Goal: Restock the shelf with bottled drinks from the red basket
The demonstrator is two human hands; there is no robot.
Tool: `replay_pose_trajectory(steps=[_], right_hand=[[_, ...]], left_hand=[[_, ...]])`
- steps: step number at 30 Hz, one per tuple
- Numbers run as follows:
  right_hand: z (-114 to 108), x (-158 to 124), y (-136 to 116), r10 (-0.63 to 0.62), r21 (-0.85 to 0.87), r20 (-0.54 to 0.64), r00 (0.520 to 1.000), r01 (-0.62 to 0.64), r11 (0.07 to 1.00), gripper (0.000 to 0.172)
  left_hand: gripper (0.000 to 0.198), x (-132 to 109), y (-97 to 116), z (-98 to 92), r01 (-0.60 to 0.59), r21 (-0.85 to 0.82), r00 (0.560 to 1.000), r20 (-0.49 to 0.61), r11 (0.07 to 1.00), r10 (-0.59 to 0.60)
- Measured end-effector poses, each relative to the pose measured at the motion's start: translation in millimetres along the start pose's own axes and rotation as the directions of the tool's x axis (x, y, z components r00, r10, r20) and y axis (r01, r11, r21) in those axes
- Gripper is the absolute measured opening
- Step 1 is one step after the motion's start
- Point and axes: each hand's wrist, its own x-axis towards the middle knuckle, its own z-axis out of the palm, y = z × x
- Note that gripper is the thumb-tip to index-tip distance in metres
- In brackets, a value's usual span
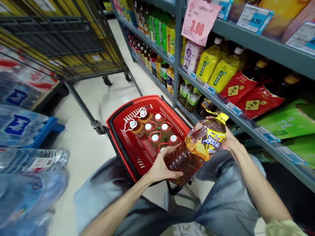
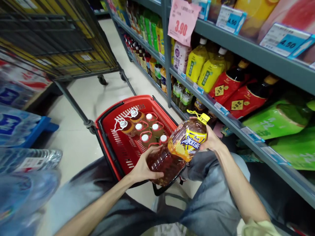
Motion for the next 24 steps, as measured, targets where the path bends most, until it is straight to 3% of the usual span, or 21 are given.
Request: replay_pose_trajectory(steps=[4,12,19,24], right_hand=[[0,-3,5,0.083,0.033,-0.061,0.995,-0.081,0.996,0.109],[-27,-26,24,0.201,-0.058,-0.165,0.966,-0.213,0.975,0.084],[-46,-55,31,0.05,-0.165,-0.328,0.943,-0.109,0.98,0.086],[-47,-74,21,-0.159,-0.3,-0.355,0.921,0.048,0.953,0.068]], left_hand=[[0.083,4,-3,5.2,0.035,-0.082,0.999,0.02,0.996,-0.033],[0.079,8,-14,11.0,0.124,-0.081,0.988,0.1,0.989,-0.116],[0.088,31,-17,18.0,0.041,-0.059,0.985,0.172,0.997,-0.03],[0.093,47,-22,16.5,-0.019,-0.078,0.972,0.231,0.997,0.036]])
